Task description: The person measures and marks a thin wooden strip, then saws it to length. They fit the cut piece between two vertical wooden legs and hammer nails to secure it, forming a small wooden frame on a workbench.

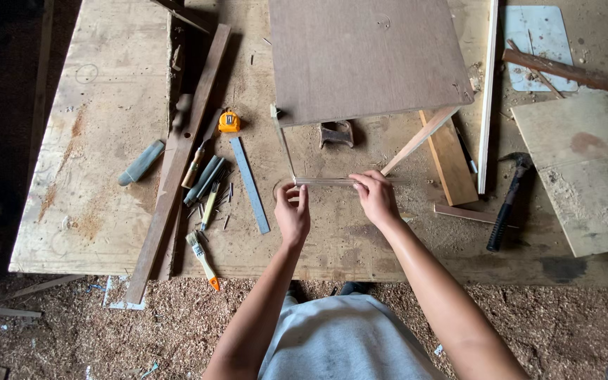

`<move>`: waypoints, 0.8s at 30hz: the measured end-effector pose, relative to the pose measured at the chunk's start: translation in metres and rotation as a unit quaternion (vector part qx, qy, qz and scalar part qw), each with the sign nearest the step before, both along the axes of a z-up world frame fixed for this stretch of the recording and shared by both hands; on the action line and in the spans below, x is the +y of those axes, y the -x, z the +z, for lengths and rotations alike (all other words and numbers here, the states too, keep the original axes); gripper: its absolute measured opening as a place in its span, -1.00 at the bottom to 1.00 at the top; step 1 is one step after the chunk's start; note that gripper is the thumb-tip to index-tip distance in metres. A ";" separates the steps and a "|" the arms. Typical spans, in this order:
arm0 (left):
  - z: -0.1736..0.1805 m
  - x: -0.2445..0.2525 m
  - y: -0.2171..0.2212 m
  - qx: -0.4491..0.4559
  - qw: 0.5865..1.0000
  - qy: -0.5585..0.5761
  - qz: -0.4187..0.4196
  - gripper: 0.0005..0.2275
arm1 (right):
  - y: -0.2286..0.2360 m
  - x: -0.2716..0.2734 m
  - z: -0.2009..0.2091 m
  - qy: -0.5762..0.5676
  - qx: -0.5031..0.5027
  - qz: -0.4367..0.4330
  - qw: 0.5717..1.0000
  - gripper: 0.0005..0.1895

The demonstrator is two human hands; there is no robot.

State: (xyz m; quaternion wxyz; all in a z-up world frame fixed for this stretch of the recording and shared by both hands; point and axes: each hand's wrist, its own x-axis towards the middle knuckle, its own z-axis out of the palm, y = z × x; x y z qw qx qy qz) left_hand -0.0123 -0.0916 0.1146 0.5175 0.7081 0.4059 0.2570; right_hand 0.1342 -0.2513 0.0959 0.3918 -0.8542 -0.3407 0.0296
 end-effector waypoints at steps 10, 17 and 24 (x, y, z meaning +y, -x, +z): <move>-0.061 0.011 -0.003 0.194 0.977 0.012 -0.083 -0.50 | -0.005 0.023 0.003 0.125 -0.115 -0.023 0.985 -0.85; -0.091 0.022 -0.014 0.198 0.976 0.021 -0.087 -0.42 | -0.006 0.038 0.003 0.130 -0.165 -0.023 0.977 -0.84; -0.088 0.023 -0.011 0.194 0.977 0.032 -0.080 -0.36 | 0.008 0.043 0.018 0.149 -0.155 -0.018 0.976 -0.86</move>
